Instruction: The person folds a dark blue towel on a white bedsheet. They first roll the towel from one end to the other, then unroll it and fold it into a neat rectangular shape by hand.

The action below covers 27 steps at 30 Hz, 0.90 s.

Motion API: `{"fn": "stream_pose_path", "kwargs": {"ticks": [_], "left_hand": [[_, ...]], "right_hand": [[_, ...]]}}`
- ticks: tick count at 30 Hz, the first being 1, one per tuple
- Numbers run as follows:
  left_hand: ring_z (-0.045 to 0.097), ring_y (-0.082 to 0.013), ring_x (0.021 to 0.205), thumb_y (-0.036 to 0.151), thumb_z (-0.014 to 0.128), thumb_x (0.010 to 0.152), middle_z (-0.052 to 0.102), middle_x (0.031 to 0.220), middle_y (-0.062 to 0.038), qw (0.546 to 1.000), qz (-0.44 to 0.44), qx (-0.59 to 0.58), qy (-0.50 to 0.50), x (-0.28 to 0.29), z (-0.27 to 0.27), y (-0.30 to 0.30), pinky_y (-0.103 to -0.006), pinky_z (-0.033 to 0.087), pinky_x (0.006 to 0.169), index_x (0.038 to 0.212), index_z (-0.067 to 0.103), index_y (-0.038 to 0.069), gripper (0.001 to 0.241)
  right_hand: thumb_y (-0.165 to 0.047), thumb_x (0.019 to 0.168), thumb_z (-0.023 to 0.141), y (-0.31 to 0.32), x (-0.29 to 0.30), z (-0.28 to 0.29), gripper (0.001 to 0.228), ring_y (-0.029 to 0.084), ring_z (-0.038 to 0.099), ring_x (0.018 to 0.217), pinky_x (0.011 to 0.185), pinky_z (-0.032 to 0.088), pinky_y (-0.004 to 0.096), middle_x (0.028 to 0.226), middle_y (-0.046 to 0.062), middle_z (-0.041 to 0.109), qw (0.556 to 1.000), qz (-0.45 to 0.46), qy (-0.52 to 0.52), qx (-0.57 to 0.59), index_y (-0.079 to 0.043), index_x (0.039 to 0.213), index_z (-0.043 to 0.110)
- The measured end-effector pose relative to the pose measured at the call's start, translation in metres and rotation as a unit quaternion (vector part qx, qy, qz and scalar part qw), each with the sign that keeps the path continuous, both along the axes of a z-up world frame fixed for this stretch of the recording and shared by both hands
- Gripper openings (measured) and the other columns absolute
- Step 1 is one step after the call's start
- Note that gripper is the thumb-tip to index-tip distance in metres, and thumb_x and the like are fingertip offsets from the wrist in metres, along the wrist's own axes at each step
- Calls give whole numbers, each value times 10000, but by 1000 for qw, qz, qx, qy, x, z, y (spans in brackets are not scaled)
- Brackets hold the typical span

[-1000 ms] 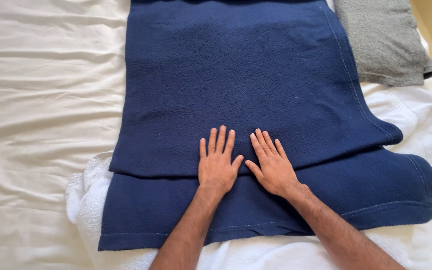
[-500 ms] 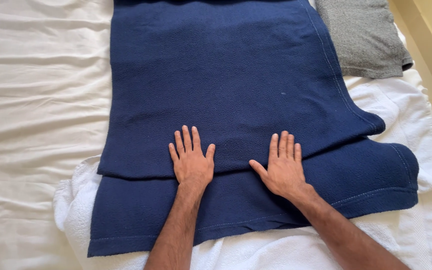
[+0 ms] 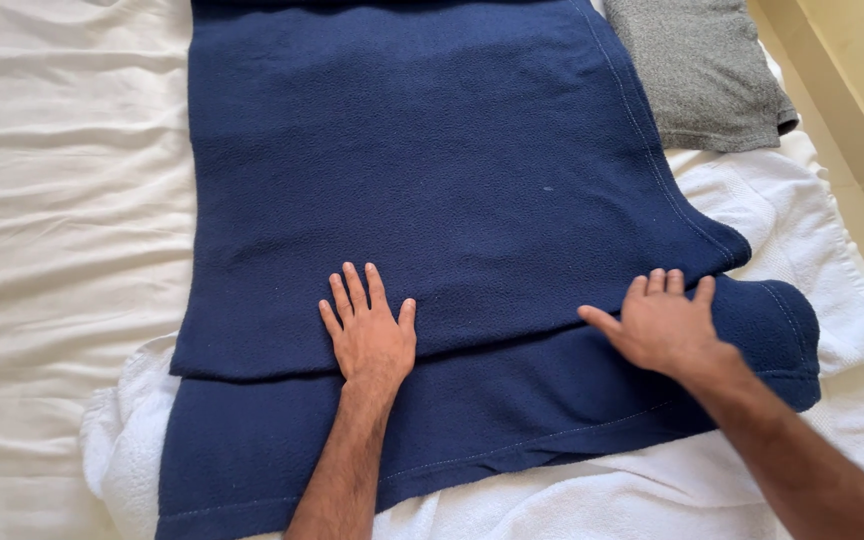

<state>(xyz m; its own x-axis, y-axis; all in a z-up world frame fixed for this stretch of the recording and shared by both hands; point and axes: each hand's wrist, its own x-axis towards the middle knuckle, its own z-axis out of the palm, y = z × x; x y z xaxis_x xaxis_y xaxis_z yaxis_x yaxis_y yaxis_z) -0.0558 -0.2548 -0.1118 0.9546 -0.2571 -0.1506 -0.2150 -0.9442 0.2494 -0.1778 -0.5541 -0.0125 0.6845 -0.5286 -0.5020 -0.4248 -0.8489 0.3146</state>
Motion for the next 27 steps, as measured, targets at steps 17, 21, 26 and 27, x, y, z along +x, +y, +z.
{"fn": "stream_pose_path", "kwargs": {"ticks": [17, 21, 26, 27], "left_hand": [[231, -345, 1543, 454, 457, 1037, 334, 1626, -225, 964, -167, -132, -157, -7, 24, -122, -636, 155, 1207, 1527, 417, 24, 653], [229, -337, 1543, 450, 458, 1037, 336, 1619, -206, 961, -202, -149, -120, 8, 11, -183, -618, 154, 1210, 1545, 408, 60, 642], [242, -316, 1542, 442, 437, 1051, 329, 1646, -170, 956, -219, -161, -109, 9, -18, -182, -542, 172, 1229, 1559, 390, 62, 637], [243, -308, 1542, 455, 434, 1043, 330, 1648, -160, 955, -219, -160, -116, 5, -12, -180, -524, 173, 1236, 1563, 382, 65, 652]], "right_hand": [[-725, 902, 500, -48, 50, 20, 782, 371, 591, 1282, 1102, 429, 531, 1387, 200, 602, 981, 104, -135, 93, -50, 1257, 673], [-660, 984, 464, -81, 79, -64, 845, 347, 193, 1537, 1199, 177, 569, 1644, 179, 268, 913, 310, -180, 194, -40, 1548, 351], [-671, 968, 395, -121, 85, -53, 871, 237, 68, 1592, 1249, 110, 535, 1720, 89, 111, 961, 177, -105, 185, -138, 1622, 177], [-681, 966, 381, -137, 82, -60, 909, 230, 31, 1589, 1244, 80, 533, 1722, 84, 60, 966, 141, -114, 186, -121, 1627, 106]]}}
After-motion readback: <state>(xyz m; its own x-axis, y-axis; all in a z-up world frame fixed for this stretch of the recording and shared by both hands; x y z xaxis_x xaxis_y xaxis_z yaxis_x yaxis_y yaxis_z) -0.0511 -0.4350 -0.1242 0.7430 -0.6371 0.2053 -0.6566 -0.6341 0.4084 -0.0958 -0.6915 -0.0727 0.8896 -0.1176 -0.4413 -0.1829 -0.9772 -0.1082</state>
